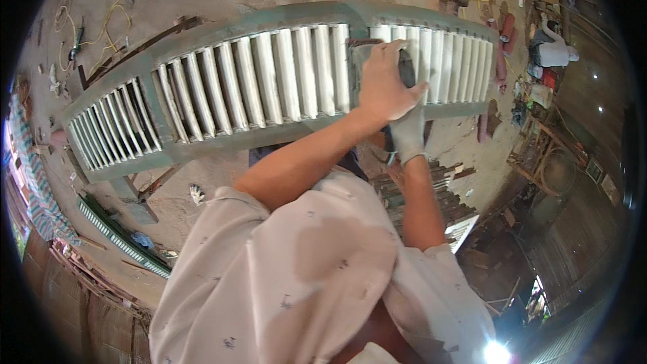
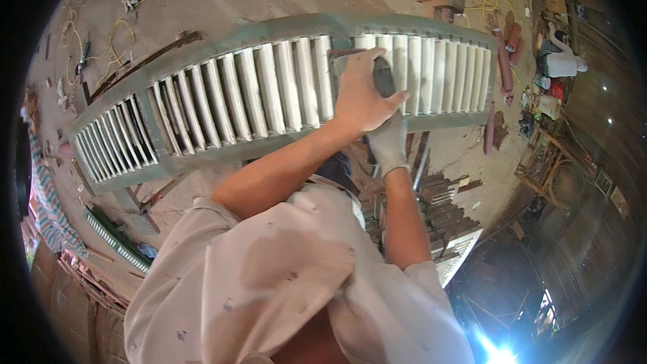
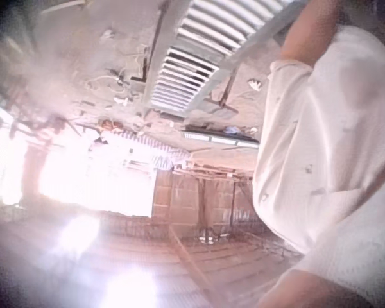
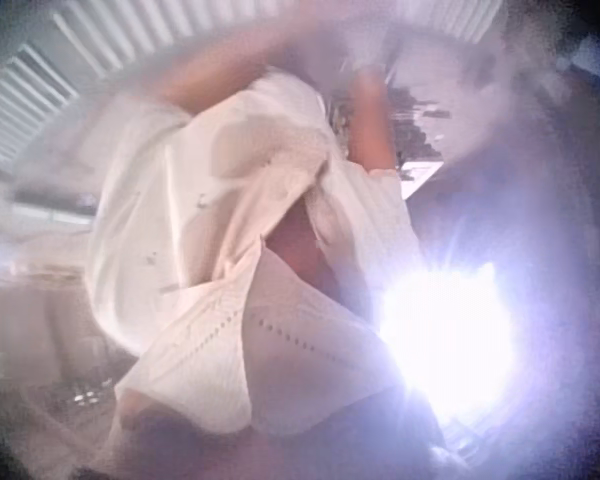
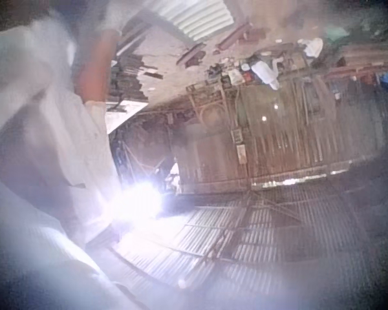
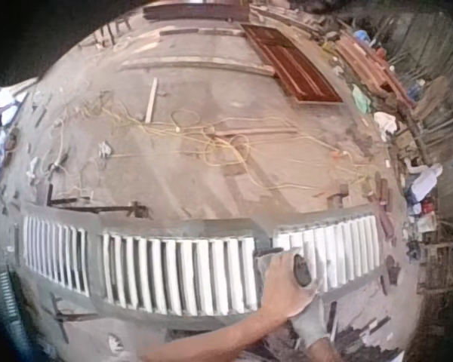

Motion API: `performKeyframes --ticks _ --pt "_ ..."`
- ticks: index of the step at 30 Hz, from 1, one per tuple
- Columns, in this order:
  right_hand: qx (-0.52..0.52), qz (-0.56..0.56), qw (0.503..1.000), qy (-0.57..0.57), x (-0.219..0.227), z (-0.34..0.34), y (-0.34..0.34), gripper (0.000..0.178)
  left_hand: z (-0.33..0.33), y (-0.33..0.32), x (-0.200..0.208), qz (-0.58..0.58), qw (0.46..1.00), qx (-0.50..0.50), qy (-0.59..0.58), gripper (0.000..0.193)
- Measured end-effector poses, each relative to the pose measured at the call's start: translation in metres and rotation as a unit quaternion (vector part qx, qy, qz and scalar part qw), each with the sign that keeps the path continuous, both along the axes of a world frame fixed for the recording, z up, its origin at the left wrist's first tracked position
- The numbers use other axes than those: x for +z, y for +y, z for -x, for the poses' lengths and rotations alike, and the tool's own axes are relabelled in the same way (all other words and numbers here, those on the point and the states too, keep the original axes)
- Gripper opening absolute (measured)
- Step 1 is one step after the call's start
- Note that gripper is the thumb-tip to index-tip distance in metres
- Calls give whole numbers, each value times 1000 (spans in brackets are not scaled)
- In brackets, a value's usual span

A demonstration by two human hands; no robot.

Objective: The person uses an electric sander to smooth the surface of a long, slatted wooden object. They move the sander along the slats and edges, then switch to a hand-held sanding block to finish the surface.

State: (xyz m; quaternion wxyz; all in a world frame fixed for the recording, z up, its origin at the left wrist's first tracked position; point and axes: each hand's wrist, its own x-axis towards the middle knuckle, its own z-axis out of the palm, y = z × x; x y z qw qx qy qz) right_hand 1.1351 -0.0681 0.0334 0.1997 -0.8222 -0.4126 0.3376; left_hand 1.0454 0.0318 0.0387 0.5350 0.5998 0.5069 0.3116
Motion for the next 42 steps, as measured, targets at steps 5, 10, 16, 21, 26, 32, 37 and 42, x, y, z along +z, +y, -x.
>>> performKeyframes --ticks 5,10,16,21,26,32,37,42 --pt "46 94 994 -32 36 -1 26 44 -4 7 -7 21 996 86 -26 83" --pt "35 18 999 -15 12 -17 -24 57 1 -26 3 99 985 105 -92 68" --pt "55 56 997 -19 27 -23 66 56 -15 26 -11 42 977 180 -104 50" --pt "72 8 997 -1 29 -17 101 53 -23 63 -20 12 974 190 -122 46" --pt "53 99 993 -40 11 -22 34 64 -9 2 -24 -11 981 152 -119 47" --pt "52 43 994 -91 -1 0 -6 66 2 -23 -32 -2 980 113 -161 49" --pt "144 -87 976 -136 -29 -28 81 53 -13 67 -41 -31 974 166 -148 48" --pt "97 14 994 44 -14 -22 74 58 -4 56 -40 -31 970 183 -155 50"
